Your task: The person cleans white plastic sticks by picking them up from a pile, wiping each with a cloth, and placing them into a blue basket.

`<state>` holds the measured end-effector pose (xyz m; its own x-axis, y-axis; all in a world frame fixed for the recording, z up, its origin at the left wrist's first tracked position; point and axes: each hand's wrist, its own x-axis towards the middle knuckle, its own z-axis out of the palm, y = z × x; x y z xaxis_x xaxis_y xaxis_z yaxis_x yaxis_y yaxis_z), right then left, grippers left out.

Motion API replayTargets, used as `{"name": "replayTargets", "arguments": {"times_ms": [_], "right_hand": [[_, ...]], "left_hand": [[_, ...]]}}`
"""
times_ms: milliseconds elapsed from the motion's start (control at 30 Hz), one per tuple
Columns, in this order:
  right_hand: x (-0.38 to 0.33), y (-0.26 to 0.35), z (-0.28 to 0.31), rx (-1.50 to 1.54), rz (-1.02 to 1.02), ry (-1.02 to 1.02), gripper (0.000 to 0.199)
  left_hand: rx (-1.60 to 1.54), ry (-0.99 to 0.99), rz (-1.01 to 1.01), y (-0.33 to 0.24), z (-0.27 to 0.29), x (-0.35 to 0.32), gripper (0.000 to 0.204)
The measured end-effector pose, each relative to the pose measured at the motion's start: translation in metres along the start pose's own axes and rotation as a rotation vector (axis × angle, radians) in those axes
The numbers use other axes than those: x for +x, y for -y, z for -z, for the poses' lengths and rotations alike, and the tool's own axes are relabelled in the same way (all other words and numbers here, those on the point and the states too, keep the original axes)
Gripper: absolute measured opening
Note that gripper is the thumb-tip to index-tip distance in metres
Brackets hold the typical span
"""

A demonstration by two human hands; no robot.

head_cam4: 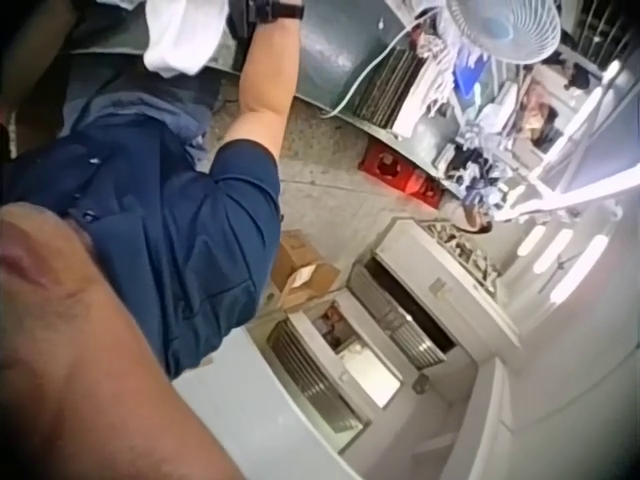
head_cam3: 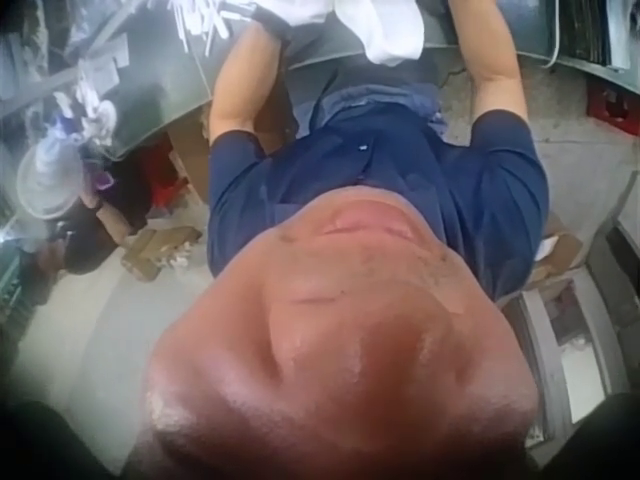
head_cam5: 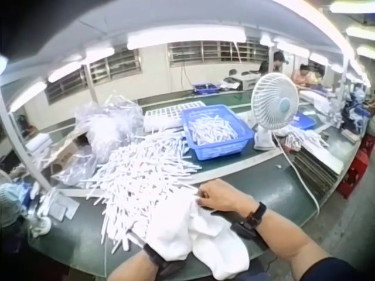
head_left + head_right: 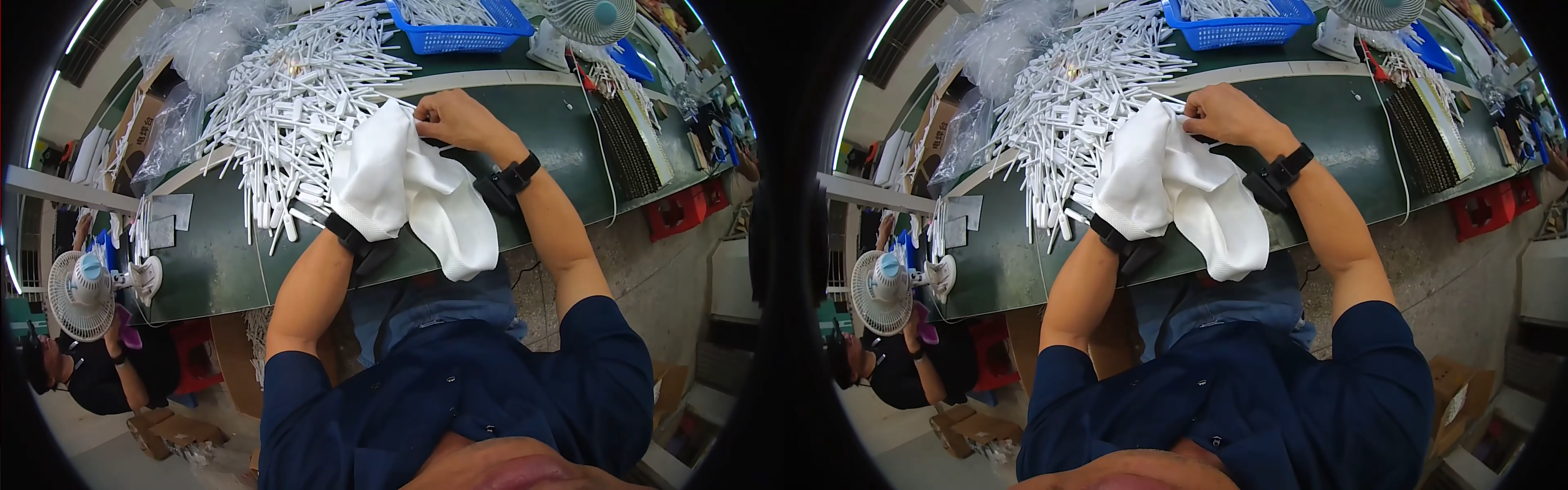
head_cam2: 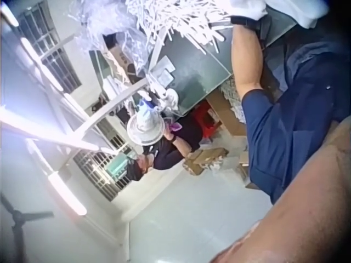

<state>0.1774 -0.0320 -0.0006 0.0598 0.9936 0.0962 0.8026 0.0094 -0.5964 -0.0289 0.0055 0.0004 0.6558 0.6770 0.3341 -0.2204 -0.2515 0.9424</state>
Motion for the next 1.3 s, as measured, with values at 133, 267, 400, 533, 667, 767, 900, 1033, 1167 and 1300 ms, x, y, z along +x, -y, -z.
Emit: {"name": "replayTargets", "arguments": {"times_ms": [133,267,400,533,667,767,900,1033,1167,1300], "right_hand": [[-0.012,-0.001,0.011,0.059,-0.100,-0.033,0.028],[-0.013,-0.015,0.012,0.470,-0.143,-0.078,0.030],[-0.014,0.002,0.007,0.948,-0.104,-0.003,0.031],[-0.017,0.015,0.002,1.018,-0.067,0.014,0.028],[-0.022,0.027,0.004,0.964,-0.071,0.046,0.023],[-0.020,0.028,-0.001,0.932,-0.078,0.132,0.021],[-0.019,0.030,-0.010,0.909,-0.085,0.260,0.022],[-0.021,0.023,-0.009,0.915,-0.106,0.270,0.022],[-0.021,0.024,-0.008,0.849,-0.096,0.264,0.021],[-0.023,0.029,-0.006,0.879,-0.098,0.296,0.020]], "left_hand": [[0.009,0.056,0.161,0.000,0.007,0.006,0.021],[-0.388,-0.036,0.379,0.013,0.007,0.005,0.024],[-0.658,-0.157,0.471,-0.005,-0.007,0.003,0.022],[-0.879,-0.083,0.416,-0.005,-0.009,0.003,0.028],[-0.576,-0.064,0.322,-0.015,-0.008,-0.003,0.031],[-0.496,-0.036,0.464,-0.024,-0.006,-0.005,0.033],[-0.702,-0.054,0.480,-0.007,-0.005,0.001,0.040],[-0.716,-0.027,0.441,-0.027,-0.005,0.002,0.045],[-0.644,0.023,0.399,-0.016,-0.001,-0.002,0.055],[-0.683,0.015,0.436,-0.013,0.003,0.001,0.055]]}}
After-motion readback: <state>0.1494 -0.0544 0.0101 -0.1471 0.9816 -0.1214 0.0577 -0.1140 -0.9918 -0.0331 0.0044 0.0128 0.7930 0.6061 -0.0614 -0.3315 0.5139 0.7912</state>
